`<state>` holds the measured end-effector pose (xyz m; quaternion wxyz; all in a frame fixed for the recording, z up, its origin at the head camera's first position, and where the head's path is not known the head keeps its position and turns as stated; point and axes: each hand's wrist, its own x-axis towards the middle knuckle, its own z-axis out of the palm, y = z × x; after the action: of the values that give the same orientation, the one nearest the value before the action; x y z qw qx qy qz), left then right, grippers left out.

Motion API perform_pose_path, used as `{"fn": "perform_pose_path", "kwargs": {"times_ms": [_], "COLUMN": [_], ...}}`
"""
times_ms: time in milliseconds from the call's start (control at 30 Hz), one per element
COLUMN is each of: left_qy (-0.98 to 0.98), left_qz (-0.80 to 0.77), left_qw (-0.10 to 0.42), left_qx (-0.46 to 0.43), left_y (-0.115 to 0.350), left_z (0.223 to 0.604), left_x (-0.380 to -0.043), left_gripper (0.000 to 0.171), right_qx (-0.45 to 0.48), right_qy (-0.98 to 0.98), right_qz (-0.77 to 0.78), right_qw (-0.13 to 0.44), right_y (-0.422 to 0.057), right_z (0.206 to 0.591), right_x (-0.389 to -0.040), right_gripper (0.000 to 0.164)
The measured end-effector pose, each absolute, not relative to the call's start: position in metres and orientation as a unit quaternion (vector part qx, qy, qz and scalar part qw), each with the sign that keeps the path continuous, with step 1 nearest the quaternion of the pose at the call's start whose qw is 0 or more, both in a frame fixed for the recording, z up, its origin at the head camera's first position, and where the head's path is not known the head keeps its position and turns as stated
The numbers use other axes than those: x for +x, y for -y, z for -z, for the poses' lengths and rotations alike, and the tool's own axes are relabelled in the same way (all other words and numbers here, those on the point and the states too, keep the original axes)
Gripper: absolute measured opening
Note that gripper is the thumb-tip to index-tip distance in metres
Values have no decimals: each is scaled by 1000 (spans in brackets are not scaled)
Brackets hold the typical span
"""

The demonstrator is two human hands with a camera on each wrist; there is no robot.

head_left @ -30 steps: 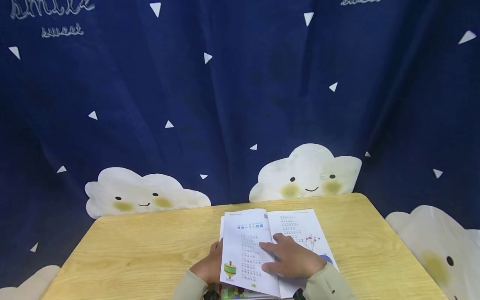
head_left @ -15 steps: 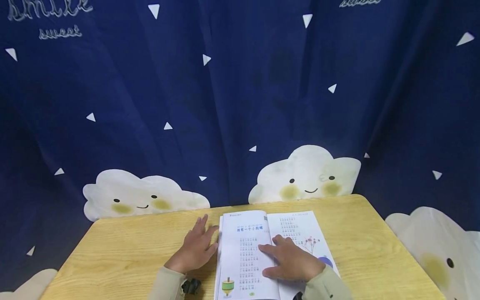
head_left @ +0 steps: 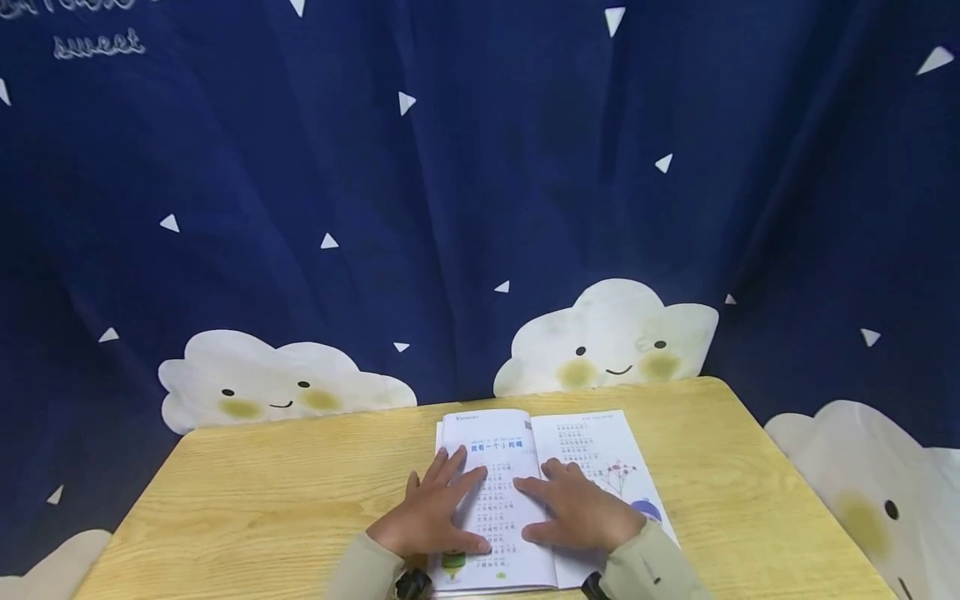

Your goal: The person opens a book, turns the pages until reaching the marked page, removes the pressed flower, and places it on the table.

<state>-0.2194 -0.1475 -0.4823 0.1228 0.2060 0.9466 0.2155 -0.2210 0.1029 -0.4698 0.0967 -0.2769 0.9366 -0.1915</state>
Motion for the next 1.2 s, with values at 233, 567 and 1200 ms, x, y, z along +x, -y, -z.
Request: {"fn": "perform_pose_path", "kwargs": {"times_ms": [233,567,1200], "left_qy": [-951,-959,-960], "left_qz": [-186,-149,-147], "left_qw": [133,111,118], "left_qx": [208,215,207], "left_y": [142,139,137], "left_z": [488,491,490], "left_x": [-215,-218,-218], "left_gripper": [102,103,102], "right_qx": [-271,-261,-216], "right_qy": [-937,-939,-930], "right_qz": [199,197,281], "right_qw": [95,108,98], "right_y": [-102,-101,-125], "right_z": [469,470,449], "right_x": [-218,-221,-229], "right_gripper": [61,63,76]}}
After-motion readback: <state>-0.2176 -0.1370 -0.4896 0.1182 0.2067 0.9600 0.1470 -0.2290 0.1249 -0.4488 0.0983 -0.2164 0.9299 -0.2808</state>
